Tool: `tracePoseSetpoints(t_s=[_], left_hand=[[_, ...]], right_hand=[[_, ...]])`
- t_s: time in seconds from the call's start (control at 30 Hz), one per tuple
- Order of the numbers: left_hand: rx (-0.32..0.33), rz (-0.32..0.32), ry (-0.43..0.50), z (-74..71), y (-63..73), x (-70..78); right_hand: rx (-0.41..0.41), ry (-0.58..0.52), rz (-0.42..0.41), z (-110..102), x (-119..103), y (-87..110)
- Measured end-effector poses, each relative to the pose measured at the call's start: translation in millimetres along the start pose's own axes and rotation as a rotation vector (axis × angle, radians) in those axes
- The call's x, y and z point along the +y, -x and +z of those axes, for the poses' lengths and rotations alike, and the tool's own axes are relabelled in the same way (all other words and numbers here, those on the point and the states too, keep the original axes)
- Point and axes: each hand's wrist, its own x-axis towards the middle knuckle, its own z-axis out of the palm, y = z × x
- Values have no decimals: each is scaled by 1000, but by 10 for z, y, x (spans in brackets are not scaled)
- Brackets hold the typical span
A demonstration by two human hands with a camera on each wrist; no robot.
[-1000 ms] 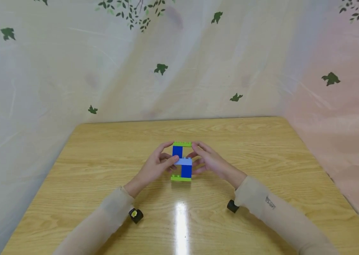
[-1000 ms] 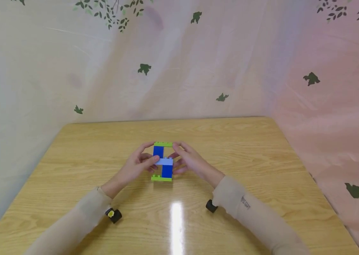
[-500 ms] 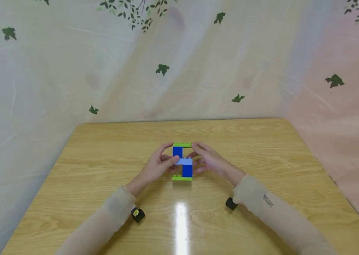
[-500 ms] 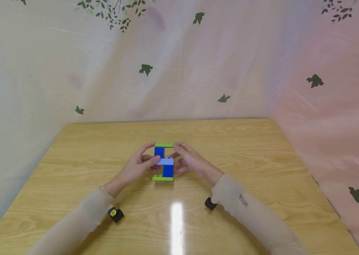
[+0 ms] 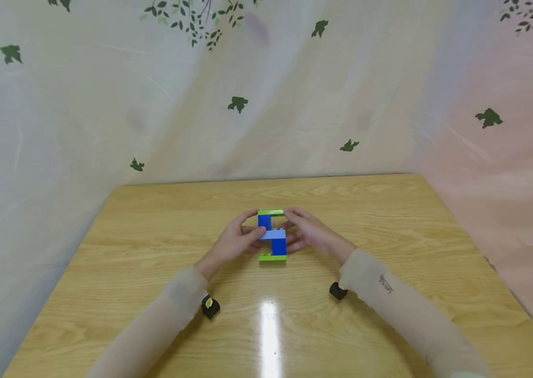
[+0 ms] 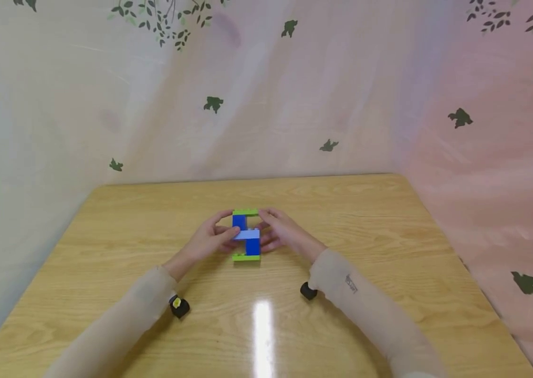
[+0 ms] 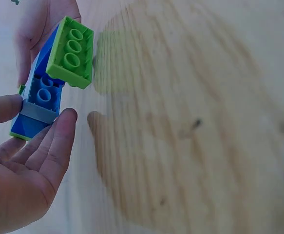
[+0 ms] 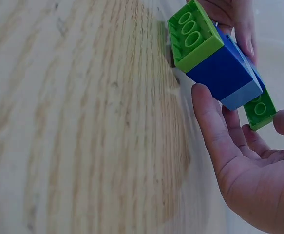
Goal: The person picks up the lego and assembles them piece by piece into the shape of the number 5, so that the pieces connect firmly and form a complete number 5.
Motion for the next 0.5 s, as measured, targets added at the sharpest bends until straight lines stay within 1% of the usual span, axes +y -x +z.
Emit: tracePoseSetpoints(t_s=[0.1, 0.23, 0.33, 0.5], left_hand=[[18, -11, -44, -8, -35, -15], [24, -17, -73, -16, -80, -33], [19, -27, -77, -30, -99, -42], [17, -54, -59, -51, -113, -54]], right_hand=[[23, 2, 11, -24, 24, -42], [46, -6, 21, -51, 38, -81], [55, 5, 10, -66, 36, -97], [44, 24, -20, -87, 23, -102]])
